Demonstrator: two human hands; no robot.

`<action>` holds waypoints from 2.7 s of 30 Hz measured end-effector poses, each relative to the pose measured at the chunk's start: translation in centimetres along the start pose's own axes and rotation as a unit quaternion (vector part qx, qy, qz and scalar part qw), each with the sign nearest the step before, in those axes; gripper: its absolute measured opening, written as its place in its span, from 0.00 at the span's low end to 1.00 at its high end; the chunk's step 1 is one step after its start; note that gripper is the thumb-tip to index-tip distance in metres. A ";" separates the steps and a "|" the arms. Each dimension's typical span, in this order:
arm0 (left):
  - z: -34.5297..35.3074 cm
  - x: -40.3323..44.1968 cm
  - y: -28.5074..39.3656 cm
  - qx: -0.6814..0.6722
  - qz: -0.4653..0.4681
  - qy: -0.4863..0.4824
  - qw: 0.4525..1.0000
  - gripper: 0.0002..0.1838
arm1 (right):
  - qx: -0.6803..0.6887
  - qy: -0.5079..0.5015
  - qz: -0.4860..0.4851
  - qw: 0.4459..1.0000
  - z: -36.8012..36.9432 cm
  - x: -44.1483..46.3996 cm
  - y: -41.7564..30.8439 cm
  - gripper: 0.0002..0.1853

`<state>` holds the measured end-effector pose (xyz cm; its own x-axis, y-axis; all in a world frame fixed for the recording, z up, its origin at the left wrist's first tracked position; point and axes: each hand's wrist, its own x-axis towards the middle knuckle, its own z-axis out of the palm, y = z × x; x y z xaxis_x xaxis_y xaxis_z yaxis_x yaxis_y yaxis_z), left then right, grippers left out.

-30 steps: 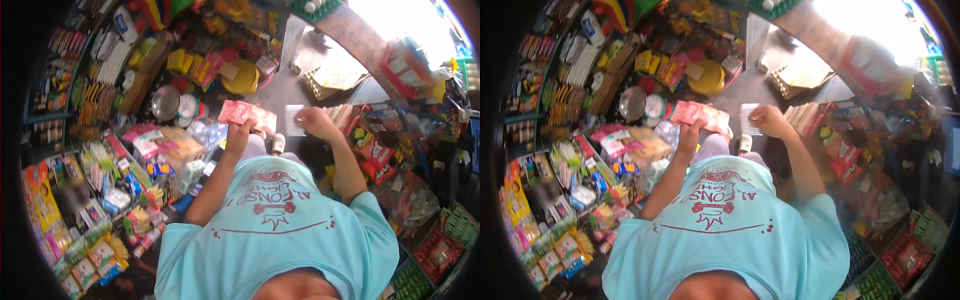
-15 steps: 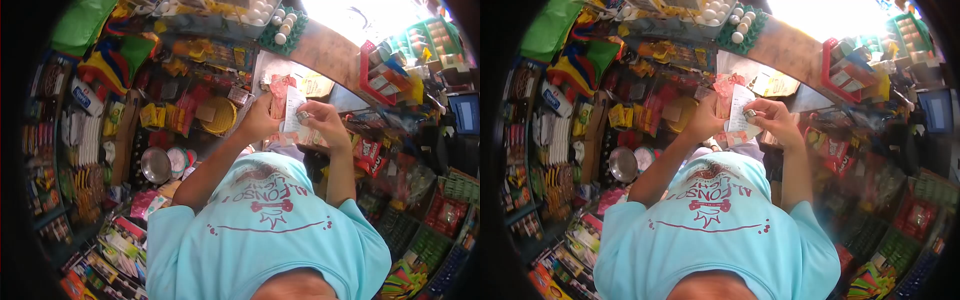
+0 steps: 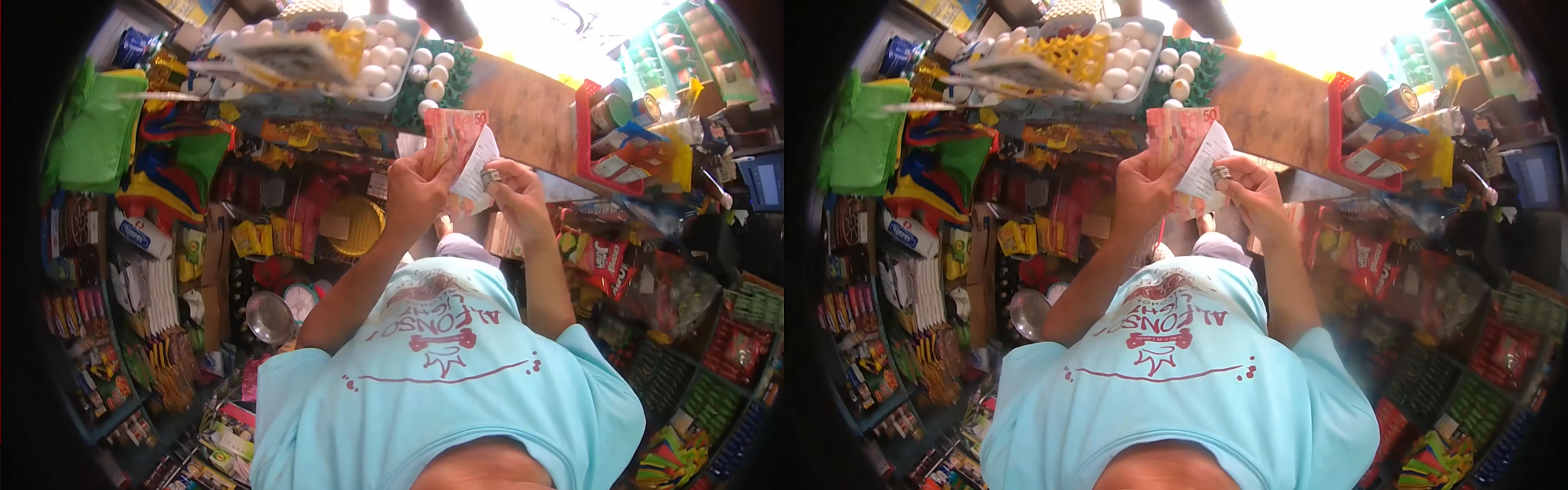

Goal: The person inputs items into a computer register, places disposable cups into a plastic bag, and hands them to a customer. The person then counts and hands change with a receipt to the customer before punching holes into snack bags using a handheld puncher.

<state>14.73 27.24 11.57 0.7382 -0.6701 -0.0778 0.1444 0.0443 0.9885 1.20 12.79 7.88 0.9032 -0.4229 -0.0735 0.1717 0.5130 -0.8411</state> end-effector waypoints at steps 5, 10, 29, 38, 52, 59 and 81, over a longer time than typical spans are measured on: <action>3.7 6.1 -0.1 -0.038 -0.006 0.001 0.999 0.14 | 0.048 0.046 -0.015 0.998 -3.3 4.0 -2.1 0.15; 6.7 11.2 -0.3 0.038 0.064 0.034 0.997 0.14 | 0.076 0.051 -0.040 0.995 -7.0 7.4 -3.5 0.15; 9.1 29.4 -4.4 -0.018 0.044 -0.054 0.997 0.42 | -0.237 0.066 -0.048 0.968 -8.7 24.0 -12.0 0.17; -0.2 13.0 -11.2 0.054 -0.152 -0.027 0.987 0.22 | -0.563 0.014 -0.025 0.826 -8.0 38.5 -8.9 0.18; -11.7 -2.9 -20.0 -0.046 -0.292 0.120 0.948 0.14 | -0.778 0.041 -0.080 0.622 -2.9 37.5 -9.5 0.19; -19.1 -6.4 -16.5 0.001 -0.250 0.172 0.953 0.12 | -0.759 0.177 -0.209 0.591 -6.8 31.2 -10.7 0.20; -9.4 -11.4 -22.4 0.183 -0.285 -0.208 0.918 0.16 | -0.304 0.423 0.551 0.652 -22.9 -51.7 29.7 0.17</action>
<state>9.29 40.84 -10.86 0.2852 -0.7354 -0.6147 0.1413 -0.6021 0.7858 -49.43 32.82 -25.53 -0.2376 -0.4398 -0.8661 -0.8181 0.5713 -0.0656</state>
